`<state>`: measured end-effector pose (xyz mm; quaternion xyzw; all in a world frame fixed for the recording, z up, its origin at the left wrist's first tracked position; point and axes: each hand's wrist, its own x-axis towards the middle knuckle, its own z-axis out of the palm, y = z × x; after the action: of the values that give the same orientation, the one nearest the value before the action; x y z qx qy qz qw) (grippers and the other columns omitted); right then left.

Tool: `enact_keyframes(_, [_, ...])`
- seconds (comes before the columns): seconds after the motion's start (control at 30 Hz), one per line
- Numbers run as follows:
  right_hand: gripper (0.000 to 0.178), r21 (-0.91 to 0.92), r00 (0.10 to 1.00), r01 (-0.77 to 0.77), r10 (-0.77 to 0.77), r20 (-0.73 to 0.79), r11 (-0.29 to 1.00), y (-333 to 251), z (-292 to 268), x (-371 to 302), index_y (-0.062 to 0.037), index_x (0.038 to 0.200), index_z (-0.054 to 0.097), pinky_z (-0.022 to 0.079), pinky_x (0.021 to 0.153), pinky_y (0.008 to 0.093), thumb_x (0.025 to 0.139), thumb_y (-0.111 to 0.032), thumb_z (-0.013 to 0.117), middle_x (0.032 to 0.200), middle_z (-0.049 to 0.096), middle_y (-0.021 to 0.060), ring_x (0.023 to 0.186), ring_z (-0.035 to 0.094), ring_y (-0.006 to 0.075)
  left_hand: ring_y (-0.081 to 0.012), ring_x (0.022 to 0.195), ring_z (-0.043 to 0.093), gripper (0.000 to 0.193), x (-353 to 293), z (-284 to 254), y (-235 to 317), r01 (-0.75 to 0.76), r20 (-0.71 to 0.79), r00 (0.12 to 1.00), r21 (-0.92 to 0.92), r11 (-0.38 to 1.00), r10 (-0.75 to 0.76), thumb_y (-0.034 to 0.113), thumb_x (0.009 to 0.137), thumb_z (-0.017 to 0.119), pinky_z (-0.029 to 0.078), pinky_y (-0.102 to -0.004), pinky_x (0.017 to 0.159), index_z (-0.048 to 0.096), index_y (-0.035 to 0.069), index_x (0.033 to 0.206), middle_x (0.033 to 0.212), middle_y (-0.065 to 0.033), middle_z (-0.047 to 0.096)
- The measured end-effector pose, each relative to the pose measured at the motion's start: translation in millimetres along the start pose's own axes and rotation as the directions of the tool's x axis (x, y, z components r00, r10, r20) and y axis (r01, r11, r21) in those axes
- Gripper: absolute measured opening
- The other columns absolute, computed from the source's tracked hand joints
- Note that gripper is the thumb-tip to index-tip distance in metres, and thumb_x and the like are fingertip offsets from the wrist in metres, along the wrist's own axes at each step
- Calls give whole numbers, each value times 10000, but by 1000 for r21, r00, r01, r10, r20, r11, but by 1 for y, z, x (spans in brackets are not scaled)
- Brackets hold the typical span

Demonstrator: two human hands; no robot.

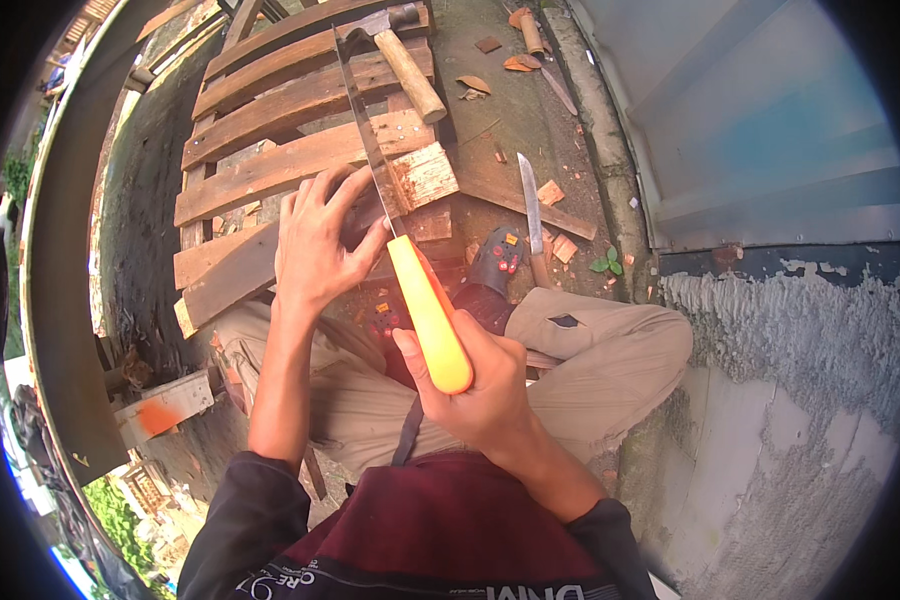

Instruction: The person uses a hand saw to cut a small wooden block placed on a wooden pallet. They then use a hammer to tap the pallet slats and continue sawing the block from different angles.

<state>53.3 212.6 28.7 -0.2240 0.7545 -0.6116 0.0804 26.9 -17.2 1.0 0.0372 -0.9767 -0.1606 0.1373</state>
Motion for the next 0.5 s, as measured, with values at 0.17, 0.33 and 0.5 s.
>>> enact_keyframes(0.17, [119,-162,998,66,-63,22,985,-6,-23,-35,56,973,677,484,492,314,892,0,744,671,646,88,516,644,197,-335,1146,585,553,-2,2,-1,4,6,1000,-6,1000,-4,354,823,755,399,-485,1011,651,180,1338,1266,-146,616])
enact_keyframes(0.33, [78,-19,996,56,-57,-74,998,0,-7,-3,13,880,664,438,475,309,920,-47,692,620,605,55,471,577,160,-334,1151,582,555,1,6,-1,-24,-22,999,27,999,24,324,822,758,404,-482,1009,648,173,1345,1265,-140,619])
enact_keyframes(0.5, [54,70,995,94,-90,-50,993,19,9,23,27,912,670,470,491,308,885,-7,703,666,647,85,518,637,157,-315,1150,585,564,3,4,-3,-35,-19,999,30,999,35,324,814,763,404,-470,1014,648,151,1338,1254,-133,628])
